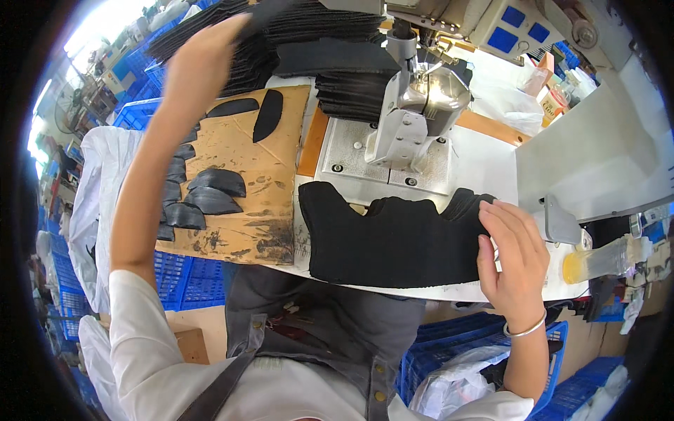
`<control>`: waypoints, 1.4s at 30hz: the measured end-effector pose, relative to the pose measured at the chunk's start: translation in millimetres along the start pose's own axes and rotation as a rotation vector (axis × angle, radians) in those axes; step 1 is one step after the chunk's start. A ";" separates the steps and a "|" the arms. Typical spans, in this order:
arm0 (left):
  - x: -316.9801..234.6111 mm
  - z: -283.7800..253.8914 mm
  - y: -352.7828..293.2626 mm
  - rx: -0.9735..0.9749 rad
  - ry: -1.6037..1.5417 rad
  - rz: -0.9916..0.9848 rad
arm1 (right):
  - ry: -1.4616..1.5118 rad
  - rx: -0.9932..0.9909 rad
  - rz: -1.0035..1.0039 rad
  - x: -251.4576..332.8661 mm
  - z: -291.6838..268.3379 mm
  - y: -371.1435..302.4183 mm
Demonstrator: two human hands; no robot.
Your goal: The user is seen aligning and preparing black shoe upper components for assembly in a manufacturing setting.
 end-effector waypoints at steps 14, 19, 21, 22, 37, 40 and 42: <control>-22.3 77.2 19.2 0.213 -1.553 -0.875 | 1.092 -0.058 0.739 -109.5 39.6 106.2; -44.6 89.6 60.6 0.605 -1.942 -0.688 | 1.374 0.229 0.703 -149.1 76.0 178.0; -51.3 115.2 84.3 0.673 -1.809 -0.531 | 1.400 0.238 0.615 -152.6 88.9 187.6; -58.1 122.6 92.3 0.682 -1.583 -0.599 | 1.337 0.251 0.578 -158.9 88.4 185.0; 35.5 161.5 -36.4 1.140 -0.656 -0.716 | 1.199 -0.055 0.594 -116.3 45.1 76.2; 32.5 162.2 -40.0 1.269 -0.561 -0.660 | 1.174 -0.023 0.572 -97.7 34.2 60.2; 29.9 162.4 -41.5 1.280 -0.562 -0.640 | 1.153 -0.007 0.577 -90.7 30.7 50.1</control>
Point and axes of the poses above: each hand's wrist, its own y-axis towards the middle knuckle, its own z-axis out of the palm, x = y × z, the point moved 3 cm from there along y, towards the middle knuckle, and after that the axes turned 13 degrees about x, right-handed, at the moved point
